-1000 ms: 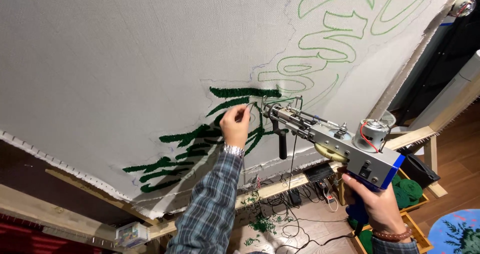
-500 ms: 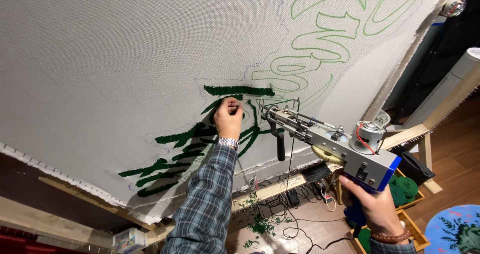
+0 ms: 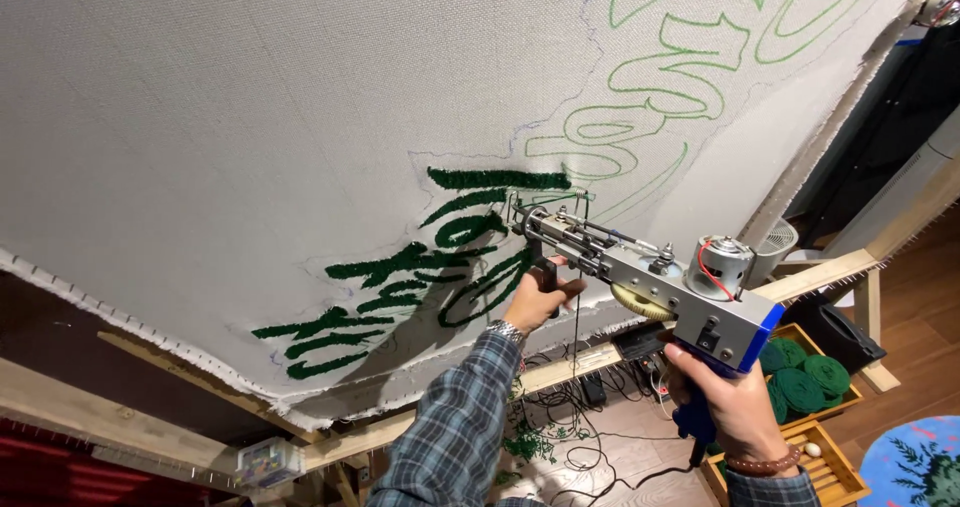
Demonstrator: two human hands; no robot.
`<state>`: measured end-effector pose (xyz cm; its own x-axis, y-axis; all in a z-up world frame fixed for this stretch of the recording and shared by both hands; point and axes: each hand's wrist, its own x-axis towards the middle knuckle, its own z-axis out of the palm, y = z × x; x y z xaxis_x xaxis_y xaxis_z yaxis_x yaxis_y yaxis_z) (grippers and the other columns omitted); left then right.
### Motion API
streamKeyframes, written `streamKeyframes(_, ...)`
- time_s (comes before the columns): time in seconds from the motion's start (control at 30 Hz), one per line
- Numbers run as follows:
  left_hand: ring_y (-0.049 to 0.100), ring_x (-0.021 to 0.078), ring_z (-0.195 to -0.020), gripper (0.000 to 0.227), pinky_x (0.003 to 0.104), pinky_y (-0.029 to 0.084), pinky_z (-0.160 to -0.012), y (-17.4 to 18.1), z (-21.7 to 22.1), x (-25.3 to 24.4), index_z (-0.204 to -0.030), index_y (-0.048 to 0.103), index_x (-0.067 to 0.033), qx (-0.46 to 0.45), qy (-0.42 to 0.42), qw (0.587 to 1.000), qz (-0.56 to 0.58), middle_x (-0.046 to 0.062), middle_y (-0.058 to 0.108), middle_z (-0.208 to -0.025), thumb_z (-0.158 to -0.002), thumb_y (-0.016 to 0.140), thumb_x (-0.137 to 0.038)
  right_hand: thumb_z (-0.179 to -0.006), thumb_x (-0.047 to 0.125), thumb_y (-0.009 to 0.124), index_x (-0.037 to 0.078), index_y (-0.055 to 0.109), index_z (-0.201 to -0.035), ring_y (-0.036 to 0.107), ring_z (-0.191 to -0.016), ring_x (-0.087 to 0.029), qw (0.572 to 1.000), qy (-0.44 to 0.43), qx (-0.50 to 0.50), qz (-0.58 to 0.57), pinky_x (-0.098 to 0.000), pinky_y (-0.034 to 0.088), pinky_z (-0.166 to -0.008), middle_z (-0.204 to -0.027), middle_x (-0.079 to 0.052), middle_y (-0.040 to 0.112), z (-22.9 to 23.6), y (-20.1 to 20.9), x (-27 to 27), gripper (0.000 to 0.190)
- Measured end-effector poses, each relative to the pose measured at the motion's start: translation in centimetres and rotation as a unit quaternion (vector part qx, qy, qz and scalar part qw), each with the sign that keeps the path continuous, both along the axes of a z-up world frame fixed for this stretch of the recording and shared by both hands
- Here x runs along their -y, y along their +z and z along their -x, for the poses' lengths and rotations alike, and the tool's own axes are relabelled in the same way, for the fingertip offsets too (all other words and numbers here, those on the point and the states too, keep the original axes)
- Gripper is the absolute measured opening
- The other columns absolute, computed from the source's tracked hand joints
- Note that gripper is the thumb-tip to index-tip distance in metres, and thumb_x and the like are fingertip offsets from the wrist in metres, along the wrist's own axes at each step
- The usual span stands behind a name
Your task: Using a tufting gun to apply yarn to a canvas on a vertical frame to create a rug design
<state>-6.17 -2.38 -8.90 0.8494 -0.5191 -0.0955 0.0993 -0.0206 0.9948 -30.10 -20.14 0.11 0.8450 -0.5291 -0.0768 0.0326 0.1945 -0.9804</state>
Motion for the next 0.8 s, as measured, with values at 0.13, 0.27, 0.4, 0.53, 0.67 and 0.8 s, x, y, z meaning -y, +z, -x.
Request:
streamKeyframes(0.13, 0.049, 0.0093, -0.062, 0.065, 0.029, 0.043, -0.065, 2.9, 1.6, 0.7, -0.131, 0.059, -0.0119, -0.038, 0.047, 0.998, -0.026, -0.004, 0.051, -0.071, -0.077, 0.087, -0.037, -0.087, 0.0, 0.076, -0.004, 0.062, -0.097, 0.055, -0.05, -0.028, 0.999, 0.013, 0.037, -0.002, -0.0377, 0.045, -0.044, -0.068, -0.019, 0.062, -0.3, -0.3, -0.5, 0.018)
streamKeyframes(0.27, 0.045, 0.0109, -0.065, 0.058, 0.027, 0.039, -0.069, 3.7, 1.8, 0.6, -0.123, 0.067, -0.0124, -0.025, 0.054, 0.997, -0.044, -0.005, 0.048, -0.071, -0.077, 0.086, -0.042, -0.087, 0.0, 0.075, -0.004, 0.06, -0.09, 0.047, -0.042, -0.025, 0.998, 0.024, 0.057, 0.006, -0.0378, 0.044, -0.037, -0.061, -0.016, 0.056, -0.6, 0.2, -1.0, 0.016)
streamKeyframes(0.4, 0.043, 0.0107, -0.067, 0.055, 0.026, 0.037, -0.069, 4.0, 1.8, 0.3, -0.119, 0.069, -0.0142, -0.012, 0.063, 0.997, -0.052, -0.006, 0.044, -0.073, -0.076, 0.086, -0.044, -0.088, 0.0, 0.074, -0.003, 0.056, -0.084, 0.045, -0.039, -0.024, 0.997, 0.032, 0.068, -0.005, -0.0391, 0.045, -0.033, -0.055, -0.015, 0.051, -1.0, 0.4, -1.5, 0.018)
streamKeyframes(0.53, 0.043, 0.0101, -0.065, 0.059, 0.025, 0.036, -0.068, 4.1, 1.6, 0.3, -0.121, 0.07, -0.0122, -0.001, 0.064, 0.997, -0.05, -0.006, 0.044, -0.069, -0.075, 0.085, -0.046, -0.088, 0.002, 0.075, -0.002, 0.058, -0.079, 0.047, -0.041, -0.024, 0.998, 0.032, 0.059, 0.019, -0.0373, 0.044, -0.034, -0.057, -0.014, 0.054, -1.3, 0.3, -1.4, 0.02)
streamKeyframes(0.67, 0.044, 0.0111, -0.067, 0.056, 0.026, 0.037, -0.071, 3.4, 0.8, 0.5, -0.118, 0.07, -0.013, 0.011, 0.069, 0.996, -0.048, -0.004, 0.045, -0.074, -0.075, 0.086, -0.046, -0.088, 0.002, 0.076, -0.001, 0.058, -0.084, 0.044, -0.042, -0.022, 0.999, 0.018, 0.046, -0.013, -0.0368, 0.043, -0.038, -0.057, -0.012, 0.052, -1.6, 0.4, -1.5, 0.018)
streamKeyframes(0.8, 0.052, 0.0131, -0.079, 0.056, 0.027, 0.041, -0.08, 3.9, 0.9, 0.4, -0.117, 0.073, -0.0141, -0.009, 0.078, 0.996, -0.052, -0.001, 0.054, -0.088, -0.072, 0.087, -0.046, -0.088, 0.002, 0.076, -0.001, 0.058, -0.082, 0.045, -0.041, -0.024, 0.999, 0.022, 0.036, -0.013, -0.039, 0.043, -0.034, -0.056, -0.013, 0.051, -1.9, 0.3, -1.4, 0.019)
